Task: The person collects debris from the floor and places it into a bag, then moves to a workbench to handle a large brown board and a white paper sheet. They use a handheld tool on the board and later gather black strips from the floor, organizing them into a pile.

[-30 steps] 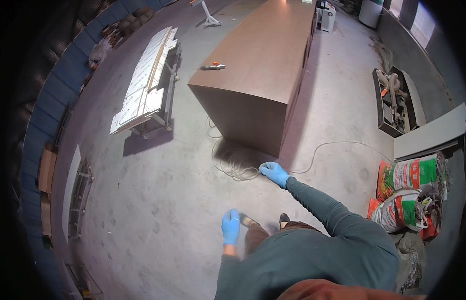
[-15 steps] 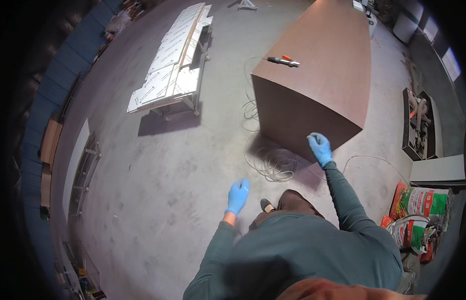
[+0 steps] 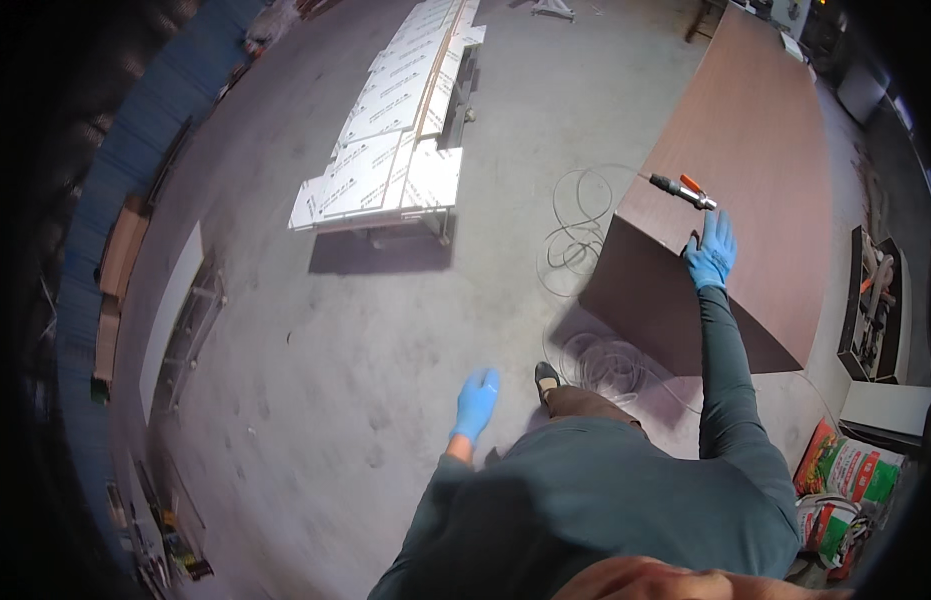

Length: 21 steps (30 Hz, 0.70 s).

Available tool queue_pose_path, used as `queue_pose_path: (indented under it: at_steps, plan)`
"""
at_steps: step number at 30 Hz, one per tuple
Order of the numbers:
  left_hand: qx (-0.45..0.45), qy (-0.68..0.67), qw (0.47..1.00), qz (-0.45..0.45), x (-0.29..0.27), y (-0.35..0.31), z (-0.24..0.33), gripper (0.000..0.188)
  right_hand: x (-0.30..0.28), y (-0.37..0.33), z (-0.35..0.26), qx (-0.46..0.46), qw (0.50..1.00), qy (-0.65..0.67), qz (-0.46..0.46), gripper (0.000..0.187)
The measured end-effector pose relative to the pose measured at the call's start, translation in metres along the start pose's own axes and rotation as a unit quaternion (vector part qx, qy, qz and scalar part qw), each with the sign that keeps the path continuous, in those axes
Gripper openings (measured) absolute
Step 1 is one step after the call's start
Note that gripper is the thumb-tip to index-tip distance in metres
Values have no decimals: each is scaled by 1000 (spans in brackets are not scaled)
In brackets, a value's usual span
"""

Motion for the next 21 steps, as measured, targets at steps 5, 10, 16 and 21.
queue_pose_path:
  at_steps: [5,10,16,21]
  plan:
    - [-18,-26,998,51,-58,78,-13,45,73,75,-34,14,985,-140,-103,52]
    - [-36,-84,996,-24,-80,145,-37,47,118,116,-41,70,955,-205,-201,24]
    - [-10,-54,994,-96,-96,231,-28,47,119,101,-69,92,945,-233,-211,21]
    - [49,36,993,-102,-137,286,52,50,109,69,-136,96,935,-233,-248,24]
Point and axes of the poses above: each hand's wrist, its own y-axis towards the middle knuckle, its own x-axis out of the palm, z = x × y, the point moved 8 cm from there along y, towards the middle knuckle, and after that the axes turned 7 degrees about x, right-handed, at the moved point
